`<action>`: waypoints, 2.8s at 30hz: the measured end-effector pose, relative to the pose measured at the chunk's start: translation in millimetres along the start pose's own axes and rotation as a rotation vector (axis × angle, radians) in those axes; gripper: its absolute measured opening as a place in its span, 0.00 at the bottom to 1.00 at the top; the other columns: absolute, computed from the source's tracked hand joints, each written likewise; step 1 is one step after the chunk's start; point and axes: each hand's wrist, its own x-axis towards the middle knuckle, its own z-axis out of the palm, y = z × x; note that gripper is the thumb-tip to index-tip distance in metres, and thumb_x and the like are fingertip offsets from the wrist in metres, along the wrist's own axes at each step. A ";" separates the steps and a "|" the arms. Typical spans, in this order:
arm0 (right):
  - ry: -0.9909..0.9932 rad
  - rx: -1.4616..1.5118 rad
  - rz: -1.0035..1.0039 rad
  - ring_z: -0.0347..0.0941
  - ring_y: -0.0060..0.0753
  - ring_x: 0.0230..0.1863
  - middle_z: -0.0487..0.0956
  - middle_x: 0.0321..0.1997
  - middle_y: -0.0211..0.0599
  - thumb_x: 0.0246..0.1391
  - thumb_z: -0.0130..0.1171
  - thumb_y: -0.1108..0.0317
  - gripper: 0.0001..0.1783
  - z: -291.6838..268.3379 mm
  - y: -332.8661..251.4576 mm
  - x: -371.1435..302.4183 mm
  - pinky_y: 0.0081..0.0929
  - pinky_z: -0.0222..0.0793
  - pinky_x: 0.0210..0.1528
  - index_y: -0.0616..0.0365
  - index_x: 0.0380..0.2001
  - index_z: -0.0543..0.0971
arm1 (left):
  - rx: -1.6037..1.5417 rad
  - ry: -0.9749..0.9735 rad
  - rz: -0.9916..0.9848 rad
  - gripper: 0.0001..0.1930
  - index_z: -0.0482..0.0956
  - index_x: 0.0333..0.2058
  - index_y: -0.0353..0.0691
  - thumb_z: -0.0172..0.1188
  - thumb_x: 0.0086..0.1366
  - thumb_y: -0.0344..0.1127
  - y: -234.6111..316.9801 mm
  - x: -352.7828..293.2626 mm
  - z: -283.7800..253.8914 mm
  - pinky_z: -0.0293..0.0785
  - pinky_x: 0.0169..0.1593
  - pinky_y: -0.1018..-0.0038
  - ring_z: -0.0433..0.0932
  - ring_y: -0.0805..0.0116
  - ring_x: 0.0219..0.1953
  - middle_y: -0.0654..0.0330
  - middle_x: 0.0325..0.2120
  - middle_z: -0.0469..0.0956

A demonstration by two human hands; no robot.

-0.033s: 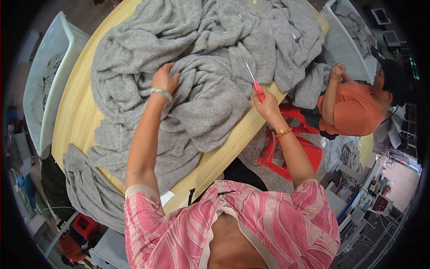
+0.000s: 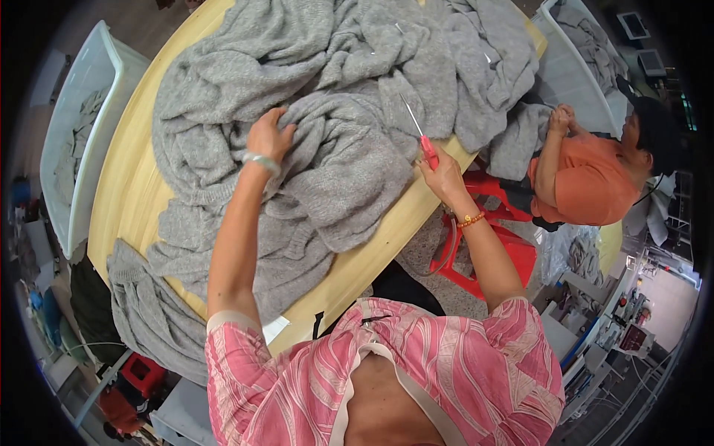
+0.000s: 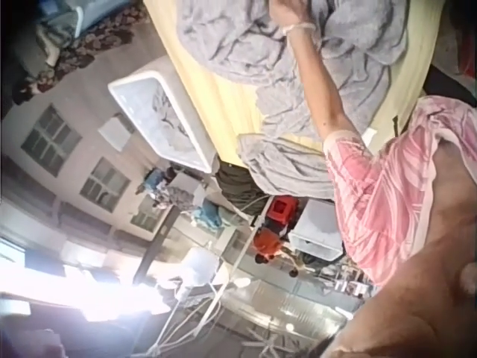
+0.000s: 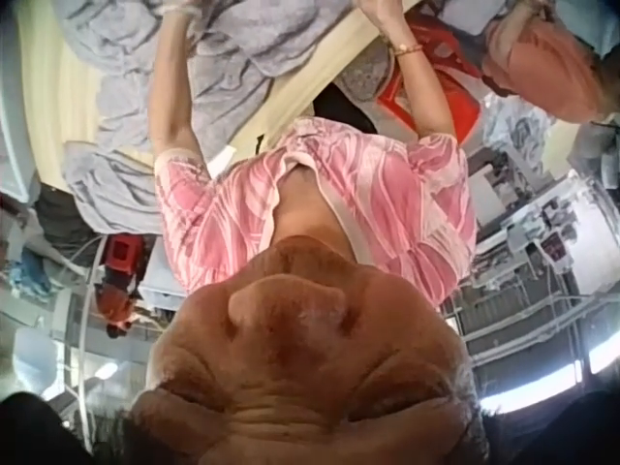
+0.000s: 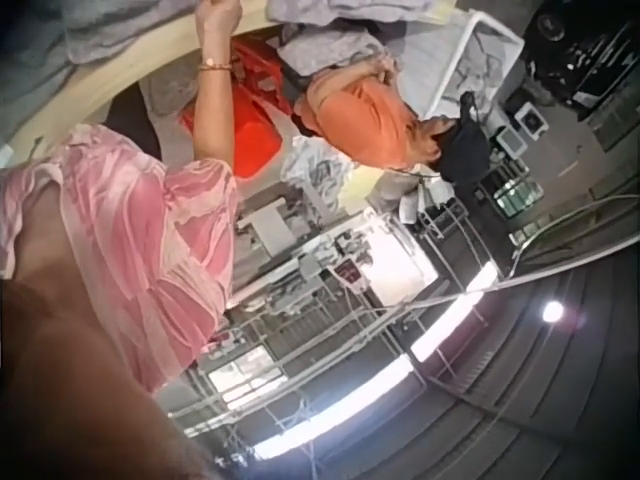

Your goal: Trimming loose threads from gray knitted sweaters using scissors.

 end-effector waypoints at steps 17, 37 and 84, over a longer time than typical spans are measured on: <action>-0.315 0.094 -0.426 0.75 0.36 0.42 0.79 0.43 0.43 0.52 0.59 0.67 0.21 40.8 -110.0 -19.7 0.27 0.68 0.47 0.63 0.49 0.73 | -0.380 0.133 -0.625 0.26 0.68 0.55 0.35 0.62 0.59 0.37 -167.7 -378.0 -140.5 0.70 0.47 0.74 0.75 0.69 0.42 0.56 0.40 0.76; -0.613 0.355 -0.456 0.67 0.24 0.52 0.73 0.52 0.34 0.48 0.61 0.77 0.28 13.5 -178.4 -86.8 0.20 0.61 0.55 0.64 0.54 0.67 | -0.011 0.252 -0.755 0.36 0.66 0.58 0.42 0.63 0.45 0.32 -217.6 -288.1 -118.7 0.73 0.43 0.66 0.76 0.58 0.42 0.49 0.39 0.76; -0.722 -0.523 -0.960 0.74 0.61 0.32 0.77 0.26 0.56 0.51 0.56 0.59 0.15 184.6 -292.0 -153.6 0.49 0.69 0.36 0.62 0.30 0.75 | 0.256 0.297 -0.283 0.39 0.61 0.62 0.60 0.59 0.51 0.62 -123.0 -315.6 -14.9 0.29 0.62 0.35 0.39 0.38 0.67 0.65 0.66 0.48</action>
